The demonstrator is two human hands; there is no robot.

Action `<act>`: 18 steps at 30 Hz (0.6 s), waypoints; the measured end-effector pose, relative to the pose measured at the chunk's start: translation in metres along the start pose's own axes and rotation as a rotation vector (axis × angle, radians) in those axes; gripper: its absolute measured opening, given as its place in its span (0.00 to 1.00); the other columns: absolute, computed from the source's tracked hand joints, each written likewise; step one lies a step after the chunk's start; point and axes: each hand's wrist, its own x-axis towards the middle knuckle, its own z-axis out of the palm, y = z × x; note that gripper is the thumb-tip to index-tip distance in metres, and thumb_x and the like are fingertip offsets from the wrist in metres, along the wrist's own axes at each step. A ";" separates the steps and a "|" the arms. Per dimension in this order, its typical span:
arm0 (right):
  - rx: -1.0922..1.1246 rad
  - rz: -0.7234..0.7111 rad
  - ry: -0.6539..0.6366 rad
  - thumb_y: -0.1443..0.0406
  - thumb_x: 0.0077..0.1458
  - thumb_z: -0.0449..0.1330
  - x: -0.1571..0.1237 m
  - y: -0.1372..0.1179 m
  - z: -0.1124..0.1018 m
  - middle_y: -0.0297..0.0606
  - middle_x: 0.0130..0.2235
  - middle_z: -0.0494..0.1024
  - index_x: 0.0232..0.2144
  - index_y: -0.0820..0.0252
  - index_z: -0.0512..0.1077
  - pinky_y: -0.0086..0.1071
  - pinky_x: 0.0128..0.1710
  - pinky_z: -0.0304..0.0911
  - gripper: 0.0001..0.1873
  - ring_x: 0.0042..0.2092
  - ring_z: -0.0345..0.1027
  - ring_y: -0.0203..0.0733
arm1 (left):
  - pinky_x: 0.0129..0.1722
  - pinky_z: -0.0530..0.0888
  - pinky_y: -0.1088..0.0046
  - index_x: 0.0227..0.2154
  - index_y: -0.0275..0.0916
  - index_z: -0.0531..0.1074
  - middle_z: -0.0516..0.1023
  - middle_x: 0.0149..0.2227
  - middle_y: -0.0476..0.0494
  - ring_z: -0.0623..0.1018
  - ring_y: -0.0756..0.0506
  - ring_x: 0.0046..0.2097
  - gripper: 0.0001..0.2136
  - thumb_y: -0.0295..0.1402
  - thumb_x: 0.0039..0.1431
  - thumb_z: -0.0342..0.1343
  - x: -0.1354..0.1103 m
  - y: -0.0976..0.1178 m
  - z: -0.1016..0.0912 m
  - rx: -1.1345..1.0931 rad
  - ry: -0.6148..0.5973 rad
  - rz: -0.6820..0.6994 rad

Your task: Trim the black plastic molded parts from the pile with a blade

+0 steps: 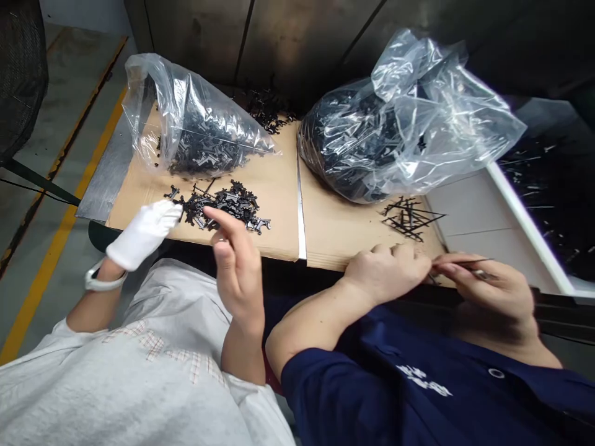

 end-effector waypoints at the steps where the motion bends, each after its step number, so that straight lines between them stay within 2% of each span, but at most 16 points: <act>1: 0.014 0.040 0.044 0.49 0.73 0.49 0.000 0.003 -0.002 0.31 0.29 0.67 0.55 0.51 0.76 0.31 0.30 0.62 0.23 0.28 0.60 0.36 | 0.43 0.70 0.61 0.43 0.36 0.78 0.78 0.44 0.31 0.79 0.36 0.49 0.21 0.52 0.65 0.62 -0.001 -0.013 -0.017 0.045 0.034 -0.012; 3: 0.033 0.092 0.082 0.48 0.72 0.51 0.001 0.007 -0.006 0.29 0.27 0.63 0.53 0.51 0.77 0.31 0.28 0.59 0.22 0.27 0.57 0.36 | 0.45 0.70 0.59 0.43 0.35 0.78 0.77 0.46 0.30 0.77 0.33 0.52 0.21 0.52 0.68 0.58 -0.002 -0.038 -0.050 0.266 0.133 -0.046; 5: 0.035 0.120 0.072 0.47 0.71 0.53 0.001 0.009 -0.009 0.29 0.27 0.62 0.53 0.52 0.77 0.31 0.28 0.58 0.23 0.27 0.57 0.36 | 0.47 0.69 0.57 0.42 0.34 0.79 0.77 0.47 0.28 0.75 0.30 0.54 0.21 0.50 0.70 0.55 -0.002 -0.062 -0.080 0.614 0.260 -0.099; 8: 0.003 0.156 0.061 0.46 0.71 0.53 0.001 0.011 -0.011 0.29 0.27 0.61 0.53 0.53 0.76 0.32 0.30 0.60 0.24 0.27 0.57 0.36 | 0.46 0.68 0.55 0.42 0.32 0.79 0.77 0.46 0.25 0.75 0.27 0.52 0.24 0.51 0.71 0.52 -0.006 -0.083 -0.110 0.922 0.359 -0.164; 10: -0.016 0.181 0.073 0.46 0.70 0.53 0.000 0.013 -0.013 0.29 0.27 0.61 0.53 0.53 0.76 0.32 0.30 0.60 0.24 0.28 0.58 0.36 | 0.44 0.68 0.58 0.41 0.31 0.78 0.78 0.44 0.26 0.77 0.28 0.49 0.27 0.55 0.68 0.53 -0.013 -0.088 -0.124 0.914 0.353 -0.186; 12: -0.024 0.201 0.080 0.45 0.70 0.53 0.000 0.015 -0.015 0.29 0.27 0.61 0.53 0.54 0.76 0.32 0.30 0.60 0.25 0.28 0.58 0.37 | 0.42 0.68 0.62 0.38 0.34 0.77 0.80 0.40 0.32 0.78 0.33 0.44 0.26 0.57 0.65 0.57 -0.021 -0.089 -0.141 0.745 0.320 -0.206; 14: -0.013 0.213 0.079 0.44 0.70 0.53 0.001 0.016 -0.017 0.29 0.27 0.61 0.53 0.54 0.75 0.32 0.29 0.59 0.25 0.28 0.57 0.37 | 0.40 0.68 0.67 0.35 0.37 0.76 0.81 0.37 0.40 0.79 0.39 0.40 0.21 0.54 0.64 0.59 -0.024 -0.089 -0.163 0.518 0.336 -0.196; 16: 0.015 0.214 0.079 0.45 0.70 0.53 0.002 0.017 -0.017 0.28 0.27 0.61 0.53 0.54 0.75 0.32 0.28 0.58 0.25 0.27 0.56 0.36 | 0.42 0.69 0.69 0.36 0.38 0.76 0.82 0.39 0.42 0.78 0.42 0.41 0.16 0.48 0.67 0.57 -0.013 -0.090 -0.186 0.426 0.454 -0.124; 18: 0.034 0.212 0.076 0.45 0.70 0.53 0.003 0.018 -0.016 0.28 0.27 0.61 0.53 0.53 0.75 0.31 0.28 0.58 0.24 0.27 0.56 0.36 | 0.46 0.70 0.68 0.40 0.38 0.78 0.82 0.44 0.41 0.79 0.41 0.46 0.14 0.42 0.69 0.53 0.012 -0.090 -0.201 0.514 0.523 -0.037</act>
